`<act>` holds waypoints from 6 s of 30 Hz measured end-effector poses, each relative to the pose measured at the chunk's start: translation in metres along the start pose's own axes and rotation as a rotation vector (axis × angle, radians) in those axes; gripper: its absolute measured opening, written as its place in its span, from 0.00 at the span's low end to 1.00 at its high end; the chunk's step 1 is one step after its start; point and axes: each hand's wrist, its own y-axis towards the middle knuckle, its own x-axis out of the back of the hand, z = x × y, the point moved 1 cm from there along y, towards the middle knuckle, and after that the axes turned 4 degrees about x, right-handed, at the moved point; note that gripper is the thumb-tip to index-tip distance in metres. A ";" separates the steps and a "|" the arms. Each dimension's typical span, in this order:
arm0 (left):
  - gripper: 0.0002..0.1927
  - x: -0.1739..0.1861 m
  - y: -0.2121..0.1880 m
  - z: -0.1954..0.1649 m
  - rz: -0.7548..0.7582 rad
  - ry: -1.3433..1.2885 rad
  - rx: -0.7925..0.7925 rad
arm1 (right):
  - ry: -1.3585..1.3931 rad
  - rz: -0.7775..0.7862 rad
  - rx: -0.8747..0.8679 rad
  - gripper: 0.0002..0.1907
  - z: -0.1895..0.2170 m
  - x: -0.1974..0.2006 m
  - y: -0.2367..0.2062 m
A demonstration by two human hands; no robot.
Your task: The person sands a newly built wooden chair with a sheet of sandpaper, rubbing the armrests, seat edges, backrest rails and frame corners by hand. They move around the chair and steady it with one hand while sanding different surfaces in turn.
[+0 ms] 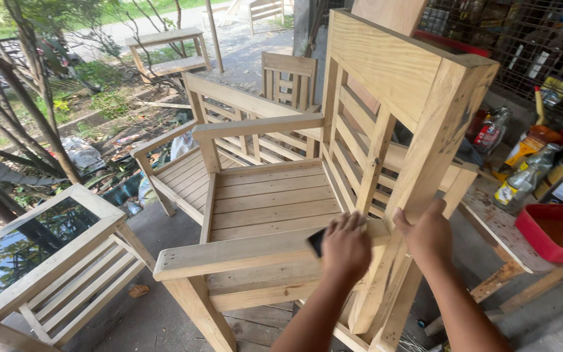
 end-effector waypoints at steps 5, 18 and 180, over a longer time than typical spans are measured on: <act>0.17 0.129 -0.066 0.156 0.069 0.247 0.356 | 0.015 -0.019 0.034 0.33 0.007 0.002 -0.009; 0.30 0.193 -0.126 0.260 -0.418 0.303 0.852 | -0.020 0.059 -0.011 0.32 0.008 0.012 0.000; 0.32 -0.007 0.123 -0.091 0.496 -1.354 0.729 | -0.076 0.255 -0.054 0.24 -0.018 0.085 0.081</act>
